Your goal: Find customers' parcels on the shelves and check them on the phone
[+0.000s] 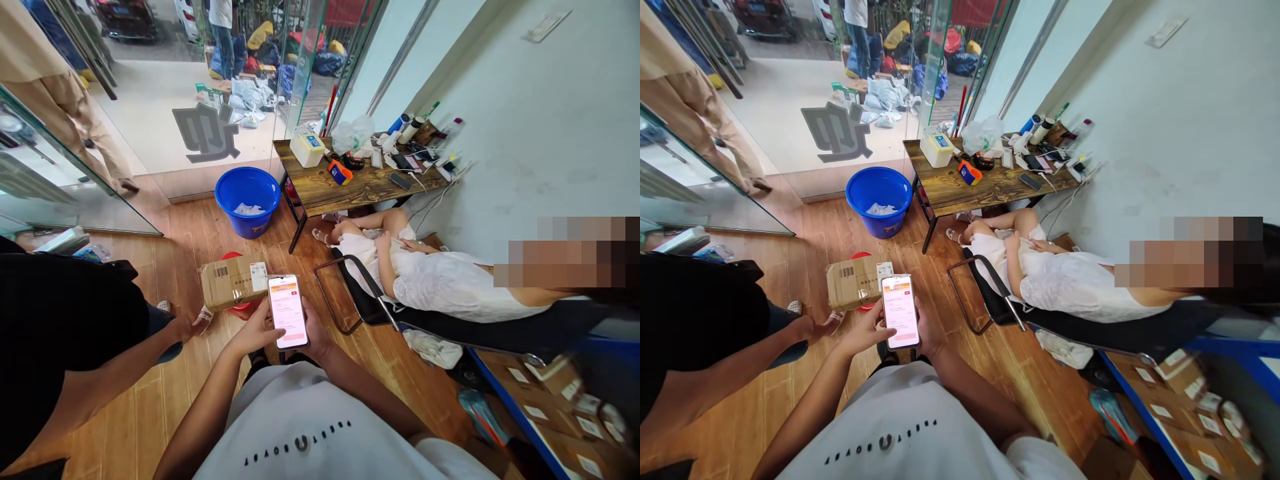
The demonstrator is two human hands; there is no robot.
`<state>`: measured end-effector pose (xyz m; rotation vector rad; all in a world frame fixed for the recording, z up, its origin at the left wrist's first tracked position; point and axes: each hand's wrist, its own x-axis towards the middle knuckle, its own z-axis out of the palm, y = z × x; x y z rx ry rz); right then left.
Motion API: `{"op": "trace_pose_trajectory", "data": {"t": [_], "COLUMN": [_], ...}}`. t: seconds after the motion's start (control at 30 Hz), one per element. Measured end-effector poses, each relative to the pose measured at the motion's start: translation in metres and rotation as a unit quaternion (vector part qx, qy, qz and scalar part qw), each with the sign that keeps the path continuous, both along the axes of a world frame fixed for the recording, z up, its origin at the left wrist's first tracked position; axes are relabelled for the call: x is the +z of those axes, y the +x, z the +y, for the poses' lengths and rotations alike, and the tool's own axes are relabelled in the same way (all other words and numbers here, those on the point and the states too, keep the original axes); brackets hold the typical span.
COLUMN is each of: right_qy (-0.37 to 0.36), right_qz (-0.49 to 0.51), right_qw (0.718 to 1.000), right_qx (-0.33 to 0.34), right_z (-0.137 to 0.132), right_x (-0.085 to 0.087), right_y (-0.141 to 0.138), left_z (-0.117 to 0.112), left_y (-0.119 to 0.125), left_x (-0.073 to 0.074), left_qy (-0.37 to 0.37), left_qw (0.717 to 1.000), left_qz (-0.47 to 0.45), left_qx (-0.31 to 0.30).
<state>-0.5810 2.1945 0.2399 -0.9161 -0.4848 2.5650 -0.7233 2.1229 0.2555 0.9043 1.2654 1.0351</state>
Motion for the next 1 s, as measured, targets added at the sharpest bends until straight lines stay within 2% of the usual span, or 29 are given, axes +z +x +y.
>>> {"op": "trace_pose_trajectory", "data": {"t": [0.27, 0.43, 0.7, 1.0], "right_qy": [-0.023, -0.016, -0.04, -0.032], "right_qz": [-0.012, 0.002, -0.01, 0.001], "right_qw": [0.999, 1.0, 0.999, 0.999], "right_qx": [-0.019, 0.002, -0.003, -0.039], "right_z": [-0.002, 0.0, 0.0, -0.002], "right_x": [0.003, 0.001, 0.001, -0.003], "right_y": [-0.002, 0.003, 0.003, 0.003], "left_z": [-0.002, 0.002, 0.001, 0.006], "left_y": [-0.004, -0.002, 0.0, 0.002], "left_x": [-0.004, -0.002, -0.007, -0.02], "left_qy": [-0.004, -0.005, 0.005, -0.009], "left_qw": [0.999, 1.0, 1.0, 0.999], "left_qz": [-0.035, -0.01, 0.004, 0.039], "left_qx": [0.007, 0.0, -0.013, 0.027]}}
